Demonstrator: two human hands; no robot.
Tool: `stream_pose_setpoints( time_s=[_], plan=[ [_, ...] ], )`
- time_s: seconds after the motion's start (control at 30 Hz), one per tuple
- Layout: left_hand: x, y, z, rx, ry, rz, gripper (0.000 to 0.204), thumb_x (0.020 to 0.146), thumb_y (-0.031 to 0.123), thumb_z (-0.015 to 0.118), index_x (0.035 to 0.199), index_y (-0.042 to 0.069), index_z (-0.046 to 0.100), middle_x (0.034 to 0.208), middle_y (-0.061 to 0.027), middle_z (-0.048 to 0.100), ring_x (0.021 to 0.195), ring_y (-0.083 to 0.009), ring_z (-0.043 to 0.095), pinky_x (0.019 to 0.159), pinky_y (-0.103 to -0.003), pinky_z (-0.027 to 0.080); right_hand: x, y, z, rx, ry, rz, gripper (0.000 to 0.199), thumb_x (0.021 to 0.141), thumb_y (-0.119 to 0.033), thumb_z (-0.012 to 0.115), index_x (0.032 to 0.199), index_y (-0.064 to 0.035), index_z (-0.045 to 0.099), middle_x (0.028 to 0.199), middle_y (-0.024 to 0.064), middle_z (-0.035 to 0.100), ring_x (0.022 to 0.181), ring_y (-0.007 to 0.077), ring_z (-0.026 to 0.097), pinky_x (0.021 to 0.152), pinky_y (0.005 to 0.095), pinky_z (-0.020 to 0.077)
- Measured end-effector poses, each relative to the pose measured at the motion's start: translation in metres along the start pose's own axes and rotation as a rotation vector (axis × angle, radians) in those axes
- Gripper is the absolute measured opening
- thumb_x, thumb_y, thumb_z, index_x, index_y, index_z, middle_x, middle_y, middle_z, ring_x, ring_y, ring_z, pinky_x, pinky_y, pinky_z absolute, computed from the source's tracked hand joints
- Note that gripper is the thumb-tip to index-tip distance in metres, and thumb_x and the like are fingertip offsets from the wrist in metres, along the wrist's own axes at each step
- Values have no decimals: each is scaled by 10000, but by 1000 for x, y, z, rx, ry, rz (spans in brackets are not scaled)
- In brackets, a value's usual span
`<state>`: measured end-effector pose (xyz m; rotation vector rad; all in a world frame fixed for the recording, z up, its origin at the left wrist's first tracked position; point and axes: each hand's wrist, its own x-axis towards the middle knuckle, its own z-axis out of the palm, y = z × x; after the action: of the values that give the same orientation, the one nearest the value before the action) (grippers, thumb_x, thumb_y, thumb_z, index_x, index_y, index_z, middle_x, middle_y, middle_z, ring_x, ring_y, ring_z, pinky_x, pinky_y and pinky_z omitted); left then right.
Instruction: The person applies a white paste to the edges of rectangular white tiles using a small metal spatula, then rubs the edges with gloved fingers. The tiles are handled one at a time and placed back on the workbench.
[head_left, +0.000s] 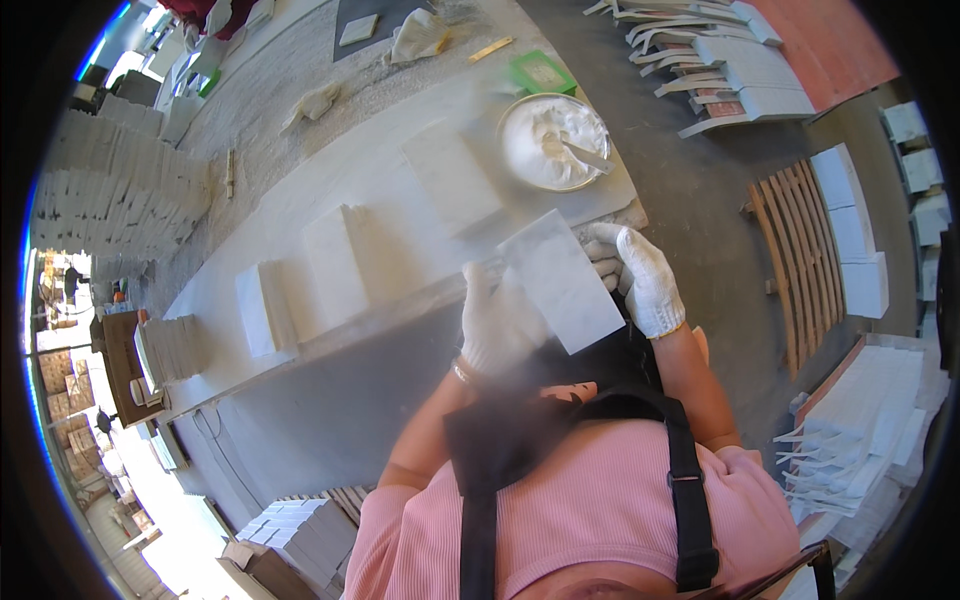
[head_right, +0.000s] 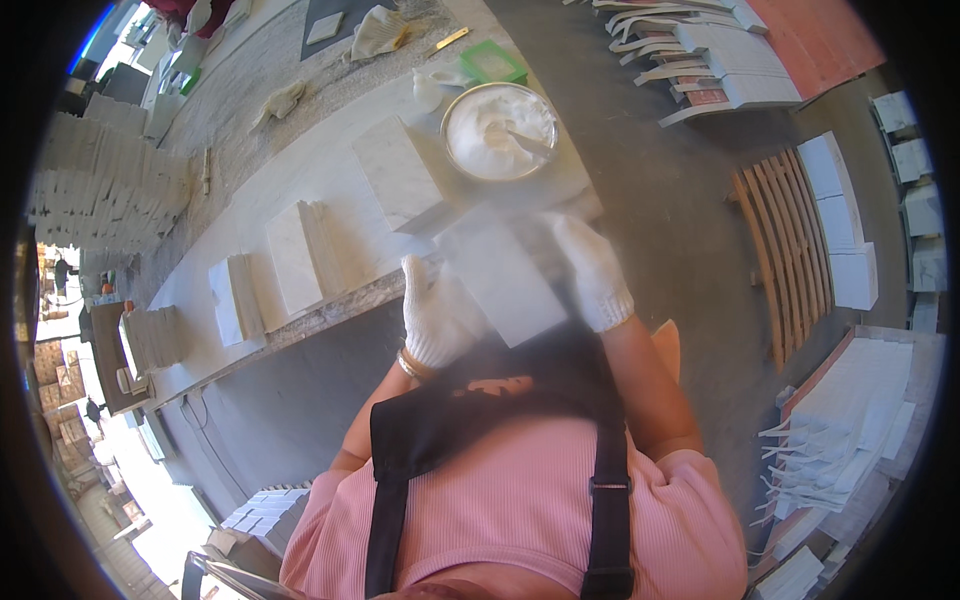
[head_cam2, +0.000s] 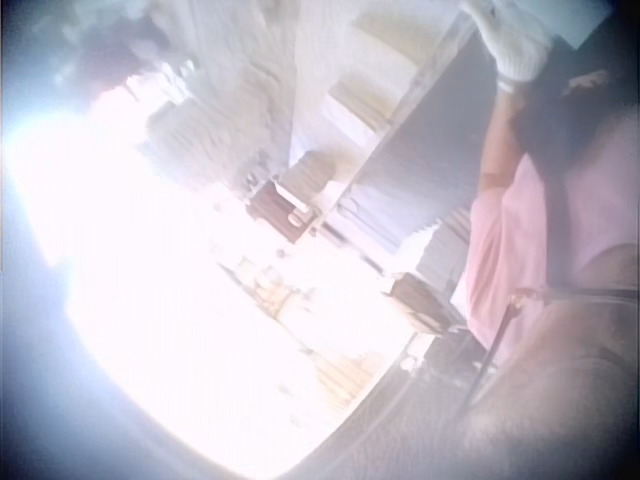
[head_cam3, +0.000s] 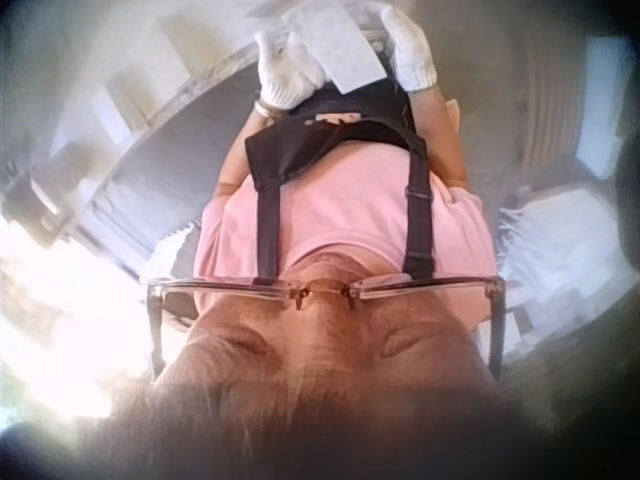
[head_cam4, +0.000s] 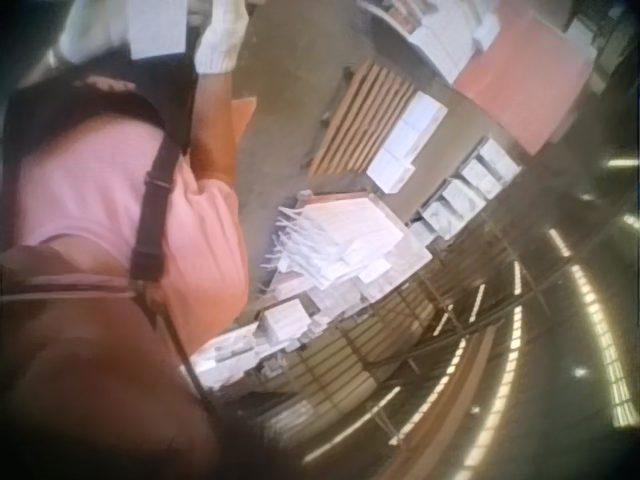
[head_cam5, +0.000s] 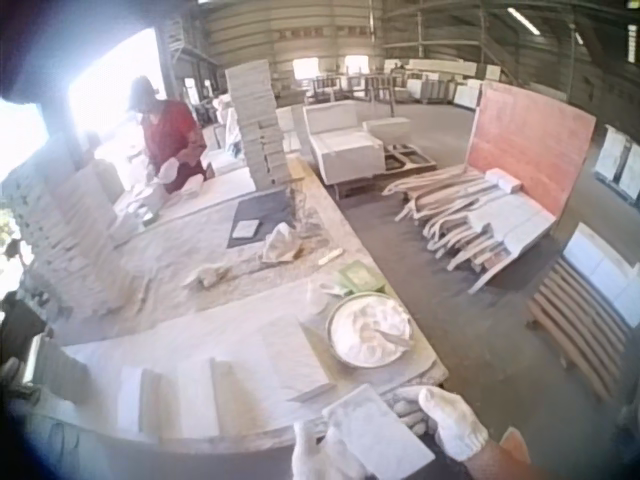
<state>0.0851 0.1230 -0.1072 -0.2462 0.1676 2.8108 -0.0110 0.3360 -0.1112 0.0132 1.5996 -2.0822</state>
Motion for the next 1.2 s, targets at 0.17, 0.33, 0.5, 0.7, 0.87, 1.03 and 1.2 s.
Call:
stream_pose_setpoints(
  time_s=[0.17,0.33,0.5,0.7,0.87,1.03,1.2],
  plan=[
    [3,-2,-5,-149,-81,40,1012,969,821,390,1634,65,296,1649,-173,405,1500,-371,422,1238,-549,335,-11,2,11,55,-43,62,596,1094,-434,557,1402,76,569,1174,165,729,953,191,721,861,338,591],
    [-1,0,-6,-98,-2,82,995,969,834,366,1636,97,316,1618,-149,446,1467,-357,453,1220,-526,358,-15,5,15,-57,-37,24,606,1089,-454,560,1388,72,592,1167,137,735,948,186,715,881,337,579],
    [-35,37,13,176,-119,275,799,1057,489,557,1677,90,248,1597,-110,470,1384,-244,512,1130,-410,442,-17,1,7,-39,-61,112,602,1080,-482,565,1363,46,618,1098,127,719,830,165,669,703,284,526],
    [-156,163,40,865,546,707,656,932,122,726,1535,11,493,1350,-70,658,1214,-185,625,1046,-345,500,0,7,1,13,-102,121,618,1059,-510,584,1350,35,614,1007,109,677,790,164,638,628,278,484],
    [-240,293,10,1453,988,695,668,919,57,703,1557,13,511,1427,-79,635,1196,-160,628,1040,-308,506,12,8,6,2,-100,145,593,1063,-496,587,1333,31,620,996,109,681,777,170,644,623,272,485],
    [-252,350,-34,1505,1147,627,735,898,125,752,1584,64,495,1474,-100,616,1218,-192,625,1052,-333,497,14,4,14,-58,-104,102,517,1081,-425,582,1322,31,627,993,115,702,771,173,665,620,270,502],
    [-248,345,-29,1691,1389,483,888,854,418,791,1614,108,451,1516,-177,596,1310,-287,615,1079,-384,487,12,3,13,-84,-82,105,489,1080,-387,598,1326,35,625,996,125,709,763,173,668,605,263,503]
  ],
)
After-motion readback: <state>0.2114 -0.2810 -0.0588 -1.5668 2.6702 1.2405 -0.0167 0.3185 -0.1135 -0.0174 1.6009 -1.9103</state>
